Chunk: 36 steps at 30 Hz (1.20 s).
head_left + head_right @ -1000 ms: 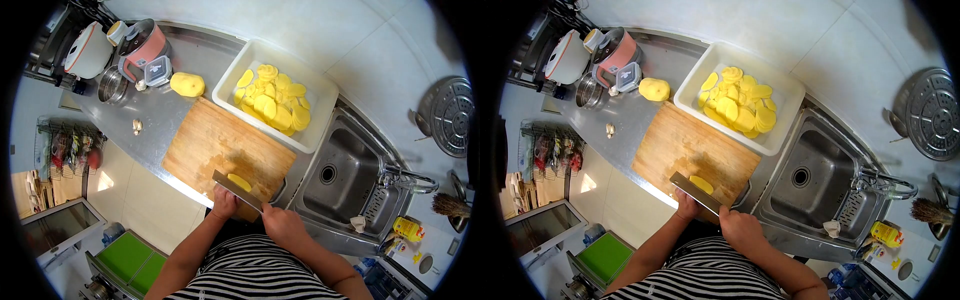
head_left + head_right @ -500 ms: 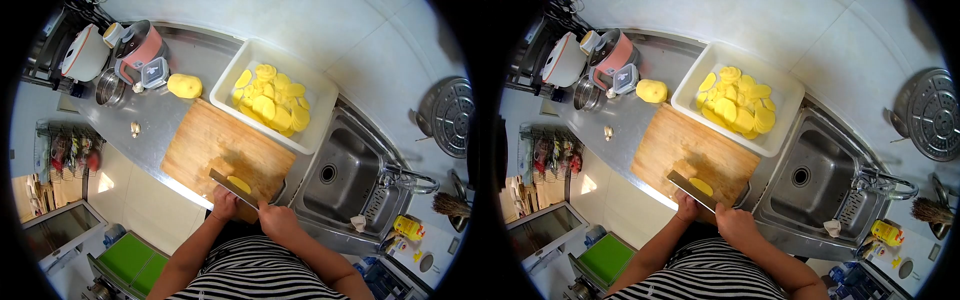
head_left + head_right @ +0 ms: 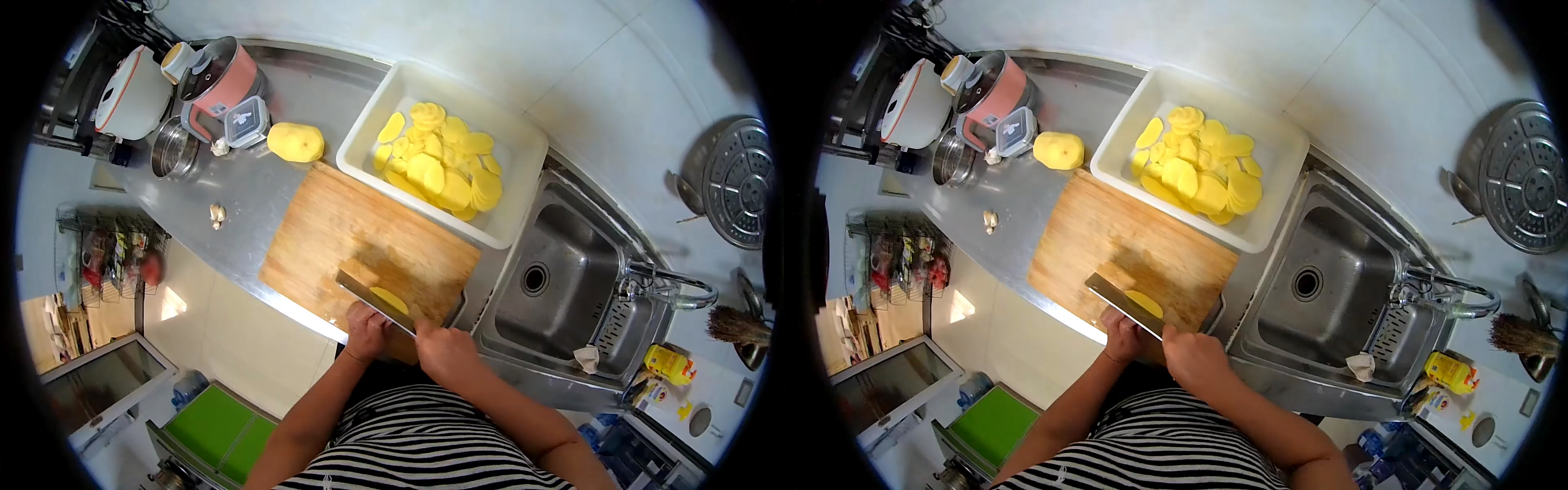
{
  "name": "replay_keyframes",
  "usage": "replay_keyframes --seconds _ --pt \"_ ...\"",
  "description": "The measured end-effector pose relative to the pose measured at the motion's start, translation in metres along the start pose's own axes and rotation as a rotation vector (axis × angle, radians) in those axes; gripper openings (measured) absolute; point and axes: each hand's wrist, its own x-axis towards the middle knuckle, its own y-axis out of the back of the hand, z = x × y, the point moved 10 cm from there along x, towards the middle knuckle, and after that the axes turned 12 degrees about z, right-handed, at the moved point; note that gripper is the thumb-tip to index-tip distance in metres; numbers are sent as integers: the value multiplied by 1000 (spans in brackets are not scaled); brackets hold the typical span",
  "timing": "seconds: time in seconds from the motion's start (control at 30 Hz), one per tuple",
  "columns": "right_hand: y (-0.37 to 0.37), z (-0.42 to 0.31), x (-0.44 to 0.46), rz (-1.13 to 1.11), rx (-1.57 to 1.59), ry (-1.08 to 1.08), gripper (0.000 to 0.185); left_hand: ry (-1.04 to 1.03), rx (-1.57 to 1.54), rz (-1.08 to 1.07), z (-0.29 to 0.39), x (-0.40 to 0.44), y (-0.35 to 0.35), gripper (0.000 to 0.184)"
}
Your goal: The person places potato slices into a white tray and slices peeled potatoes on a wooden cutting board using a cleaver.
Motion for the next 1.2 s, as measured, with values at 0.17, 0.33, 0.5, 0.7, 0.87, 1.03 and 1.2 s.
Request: replay_keyframes --seconds 0.17,0.33,0.5,0.7,0.87,1.03,1.2 --pt "-4 6 -2 -8 11 -13 11 -11 54 23 8 10 1 28" --pt "-7 9 -1 -16 -29 -32 13 8 8 -3 5 13 0 28" --pt "-9 6 4 -17 -8 -15 12 18 40 56 12 18 5 26" --pt "-4 8 1 -25 -26 -31 12 27 37 38 9 19 5 25" --pt "-13 6 18 12 -16 -13 11 13 55 62 8 14 7 25" --pt "-28 17 25 50 -24 -3 10 4 100 10 9 12 3 28" --pt "-29 24 20 118 28 6 11 5 124 7 12 13 4 28"
